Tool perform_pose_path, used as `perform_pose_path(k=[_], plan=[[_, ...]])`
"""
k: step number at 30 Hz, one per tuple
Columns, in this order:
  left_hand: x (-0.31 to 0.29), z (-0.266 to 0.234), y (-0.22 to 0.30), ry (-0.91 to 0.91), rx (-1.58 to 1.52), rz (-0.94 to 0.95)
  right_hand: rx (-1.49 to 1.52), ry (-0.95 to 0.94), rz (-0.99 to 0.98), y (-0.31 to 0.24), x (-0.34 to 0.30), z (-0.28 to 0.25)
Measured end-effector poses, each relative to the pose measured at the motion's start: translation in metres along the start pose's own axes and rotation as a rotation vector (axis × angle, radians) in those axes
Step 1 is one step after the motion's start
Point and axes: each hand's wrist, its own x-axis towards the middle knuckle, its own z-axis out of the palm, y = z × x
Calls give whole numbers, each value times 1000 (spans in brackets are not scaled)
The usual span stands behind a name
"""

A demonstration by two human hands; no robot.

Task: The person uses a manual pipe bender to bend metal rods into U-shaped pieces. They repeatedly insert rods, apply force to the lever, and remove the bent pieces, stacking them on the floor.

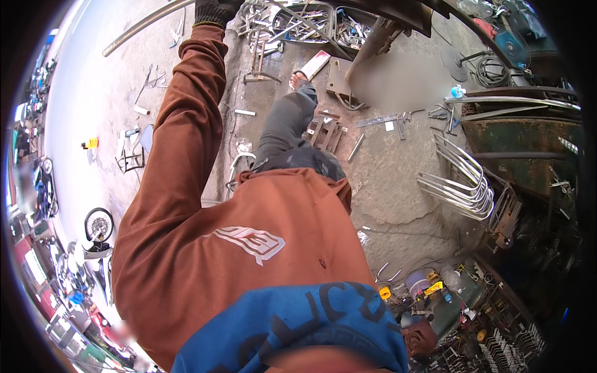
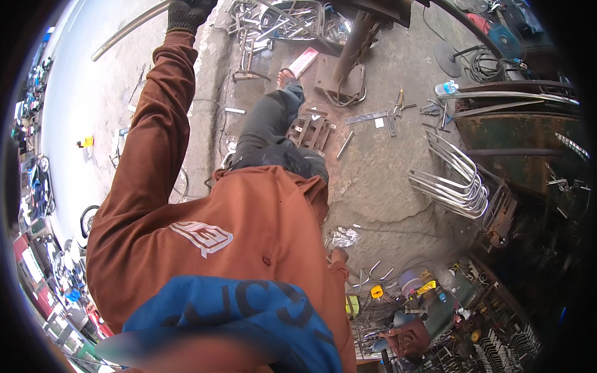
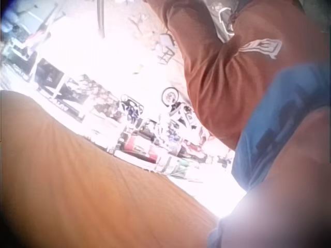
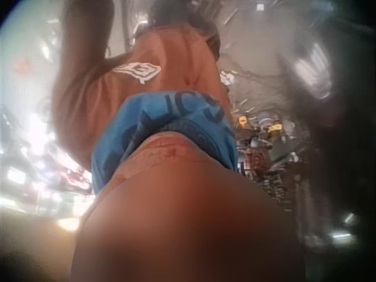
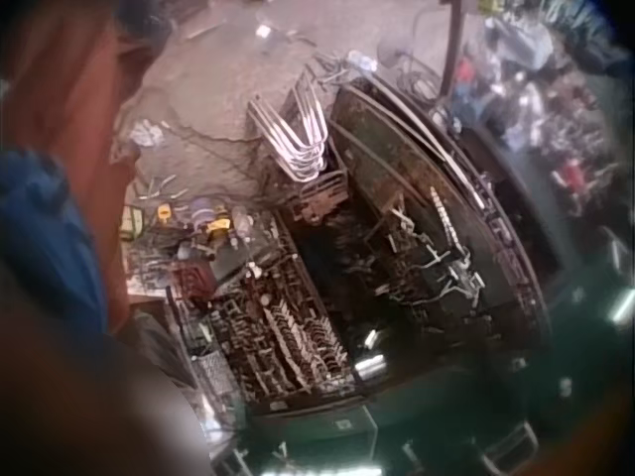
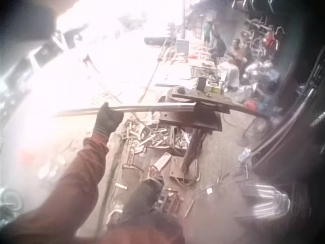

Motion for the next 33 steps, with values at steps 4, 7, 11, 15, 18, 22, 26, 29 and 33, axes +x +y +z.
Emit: perform_pose_path(k=[4, 7, 11, 15, 18, 22, 26, 29, 33], plan=[[13, 5, -5, 80, -115, 53, 128, -170, -200, 17, -27, 19], [13, 2, 0, 77, -154, 63, 375, -196, -233, 31, -16, 27], [5, -38, 38, 242, -272, 149, 432, -49, -96, 103, 28, 28], [13, -123, 129, 366, -295, 319, 517, 92, 8, 146, 68, 58], [23, -204, 202, 320, -234, 452, 337, 248, -123, 109, 65, 102], [14, -282, 290, -174, -375, 360, 854, 378, -670, -19, -35, 223], [-8, -291, 309, -252, -374, 291, 1035, -227, -1102, -151, -262, 425], [-20, -272, 305, -1, -358, 116, 764, -918, -1384, -161, -472, 589], [-32, -252, 300, 76, -219, 91, 598, -1211, -1238, -154, -678, 724]])
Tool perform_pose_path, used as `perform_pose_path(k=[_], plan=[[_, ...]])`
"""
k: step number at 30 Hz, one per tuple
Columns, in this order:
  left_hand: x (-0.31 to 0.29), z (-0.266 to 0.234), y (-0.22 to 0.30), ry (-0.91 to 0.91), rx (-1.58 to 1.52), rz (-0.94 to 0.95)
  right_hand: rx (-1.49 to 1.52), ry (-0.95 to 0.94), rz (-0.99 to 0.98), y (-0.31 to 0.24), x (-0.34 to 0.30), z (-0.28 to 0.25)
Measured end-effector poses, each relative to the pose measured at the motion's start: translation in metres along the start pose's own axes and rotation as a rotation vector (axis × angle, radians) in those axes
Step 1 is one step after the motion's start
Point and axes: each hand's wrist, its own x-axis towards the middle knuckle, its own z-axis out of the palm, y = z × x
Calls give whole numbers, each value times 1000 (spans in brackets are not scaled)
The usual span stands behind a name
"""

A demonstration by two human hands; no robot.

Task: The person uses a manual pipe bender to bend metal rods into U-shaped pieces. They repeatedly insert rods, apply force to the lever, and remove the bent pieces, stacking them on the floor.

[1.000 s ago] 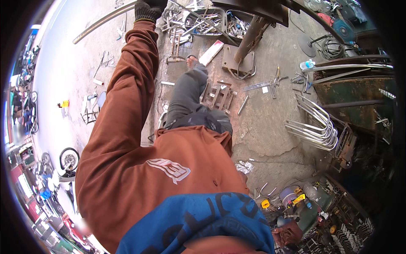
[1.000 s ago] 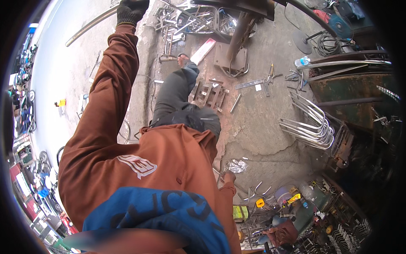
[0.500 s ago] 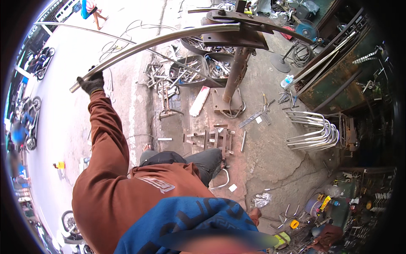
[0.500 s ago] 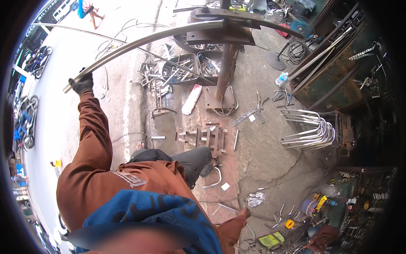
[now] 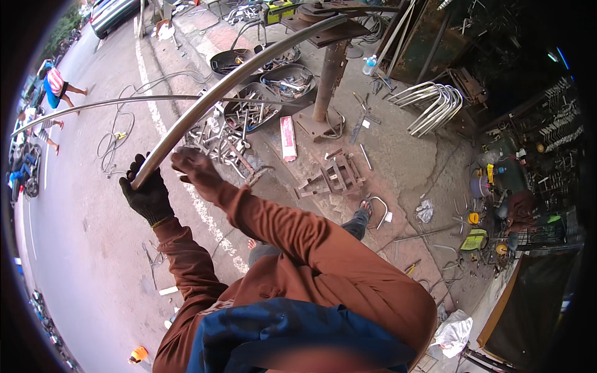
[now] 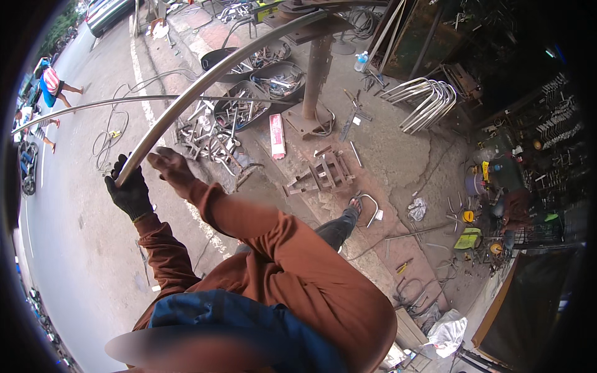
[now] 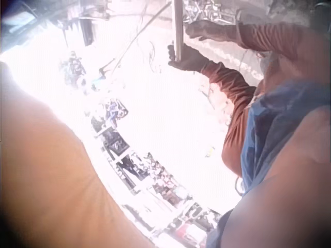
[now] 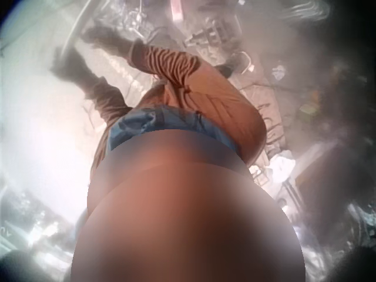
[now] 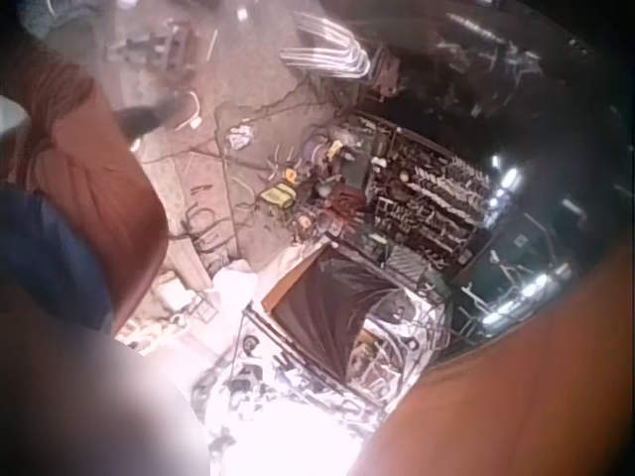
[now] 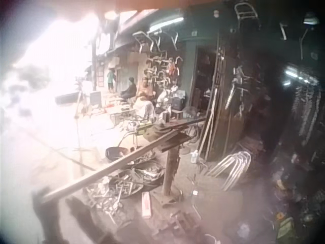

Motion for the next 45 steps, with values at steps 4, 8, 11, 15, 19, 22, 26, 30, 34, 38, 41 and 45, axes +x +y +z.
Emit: perform_pose_path(k=[4, 8, 11, 15, 19, 22, 26, 30, 34, 38, 41, 45], plan=[[-8, 5, 1, -28, 81, -65, 366, 76, 116, 12, 47, 71], [-19, 6, -3, -24, 85, -33, 454, 106, 31, 23, 61, 59], [-38, 2, -9, -44, 70, -20, 499, 55, 51, 29, 49, 46], [-63, 0, -16, -34, 4, -70, 411, 128, 36, 24, 30, 34], [-83, -5, -21, 57, 16, -46, 426, 141, 74, 15, 11, 26], [-87, -11, -22, -118, 274, 80, 348, 164, 65, 13, 5, 23], [-72, -18, -22, -74, 111, -40, 315, 170, 47, 20, 19, 23], [-63, -15, -18, -2, -13, -104, 316, 128, 56, 19, 26, 29], [-102, -3, -16, -164, 663, 294, 351, 105, 69, -6, -7, 30], [-146, 0, -22, -87, 393, 151, 345, 25, 93, -13, -47, 12], [-112, -4, -17, -32, 53, -22, 421, -53, 70, -7, -34, 11], [4, -45, 16, 70, 327, 34, 585, 61, -33, -27, 34, 3]])
